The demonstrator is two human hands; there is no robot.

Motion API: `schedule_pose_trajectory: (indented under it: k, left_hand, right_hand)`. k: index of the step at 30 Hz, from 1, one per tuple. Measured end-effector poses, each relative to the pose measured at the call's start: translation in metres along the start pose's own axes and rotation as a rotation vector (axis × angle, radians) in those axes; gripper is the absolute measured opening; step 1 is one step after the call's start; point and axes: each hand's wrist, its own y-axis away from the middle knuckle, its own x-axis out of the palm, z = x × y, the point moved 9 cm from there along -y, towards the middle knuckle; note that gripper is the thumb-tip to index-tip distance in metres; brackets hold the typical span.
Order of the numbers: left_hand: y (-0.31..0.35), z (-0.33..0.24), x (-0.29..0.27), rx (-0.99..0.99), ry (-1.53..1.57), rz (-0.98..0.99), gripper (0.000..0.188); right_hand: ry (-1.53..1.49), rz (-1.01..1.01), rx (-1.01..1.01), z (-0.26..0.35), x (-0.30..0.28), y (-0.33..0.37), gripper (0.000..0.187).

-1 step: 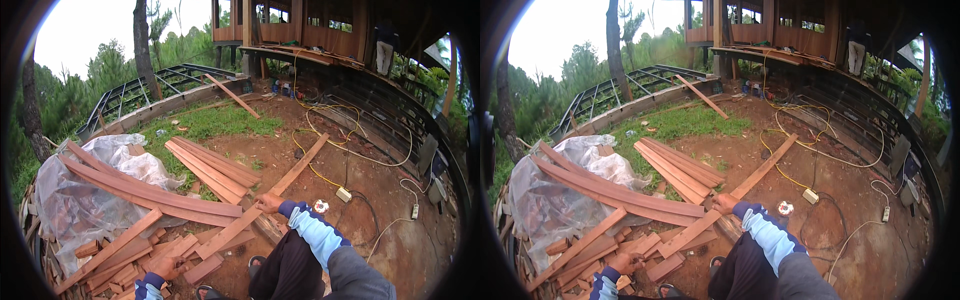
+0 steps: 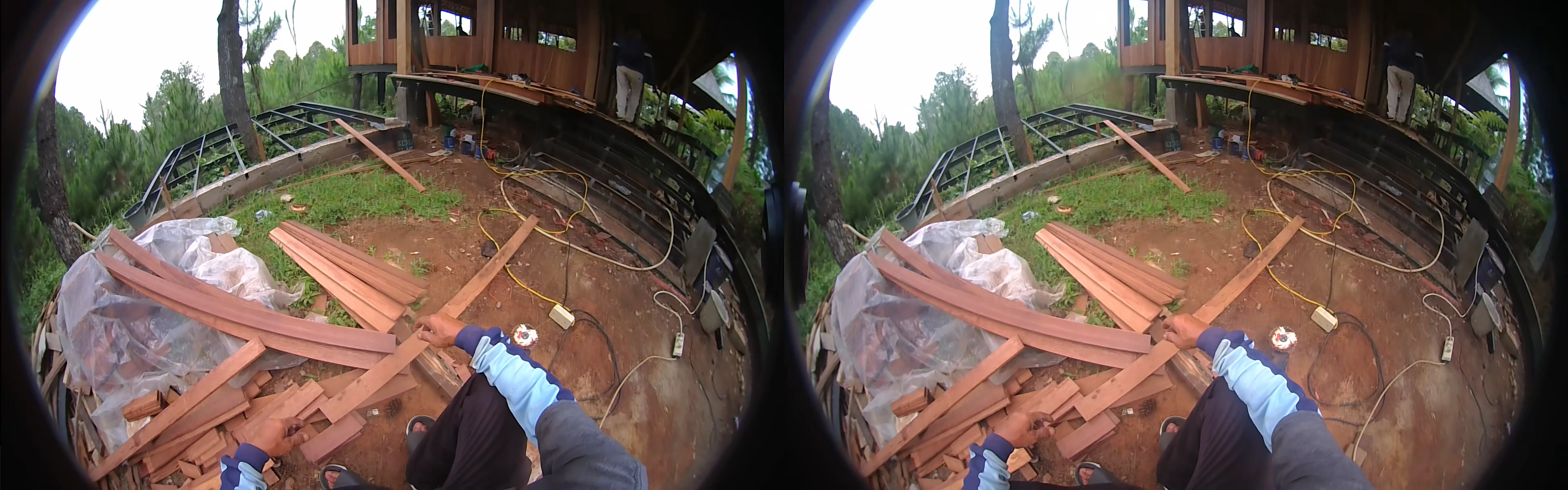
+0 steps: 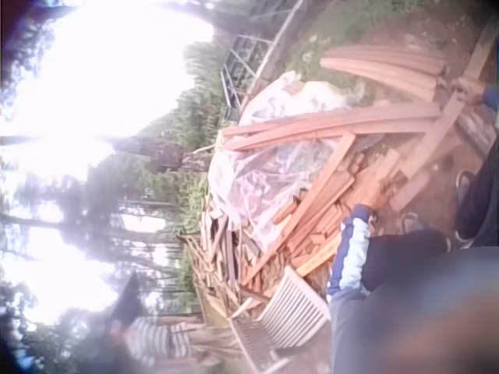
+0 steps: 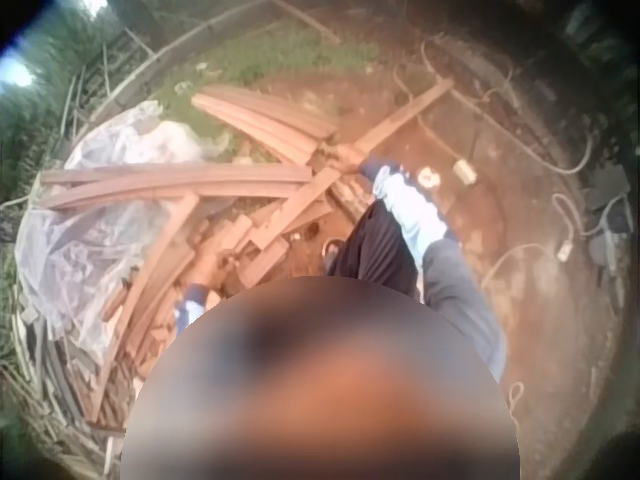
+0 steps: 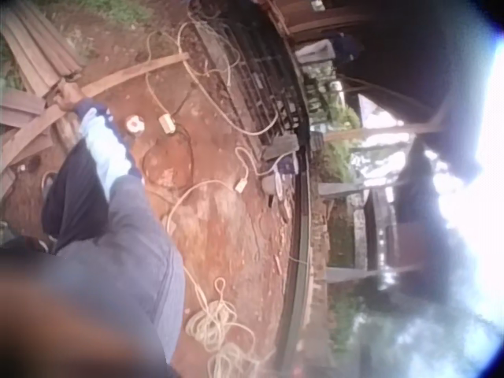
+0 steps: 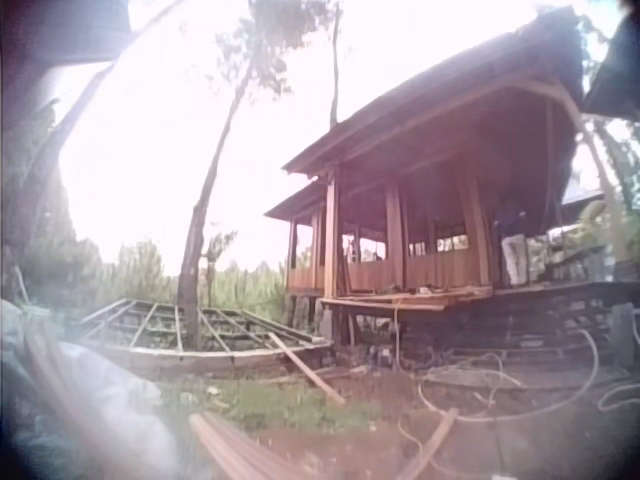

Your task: The person sits on the ground and uses a metal ruler and pencil to mark a wooden plank. They then use an angle grinder to sand the edges of the plank, repeating the process on multiple pieces of wood.

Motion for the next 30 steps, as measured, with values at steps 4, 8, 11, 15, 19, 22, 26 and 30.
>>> schedule_pose_trajectory:
  k: [4,8,11,15,19,22,26,30]
  left_hand:
    - [-0.001,-0.002,-0.001,-0.056,-0.004,0.045,0.048]
    - [-0.002,-0.006,0.003,-0.050,-0.036,0.056,0.047]
    - [0.000,-0.008,0.006,-0.037,-0.049,0.055,0.045]
    - [0.006,0.007,0.005,0.013,-0.073,-0.009,0.042]
    - [0.001,0.047,0.005,-0.195,-0.119,0.019,0.035]
    - [0.017,0.084,0.005,-0.337,-0.183,0.024,0.037]
    - [0.034,0.103,0.005,-0.409,-0.198,-0.009,0.037]
    - [0.030,0.100,0.015,-0.426,-0.312,0.015,0.034]
  right_hand:
    - [0.008,-0.003,0.003,-0.004,-0.002,0.001,0.036]
    - [-0.015,0.007,0.044,0.000,-0.008,0.007,0.038]
    - [-0.016,-0.002,0.020,-0.004,-0.004,0.007,0.037]
    - [-0.006,0.003,-0.017,0.010,0.002,-0.005,0.036]
    - [-0.110,0.008,0.059,0.016,-0.022,0.005,0.033]
    - [-0.137,0.002,0.076,0.022,-0.020,0.004,0.035]
    - [-0.133,-0.018,0.015,0.017,-0.014,0.002,0.036]
    - [-0.150,-0.019,0.034,0.017,-0.013,0.001,0.035]
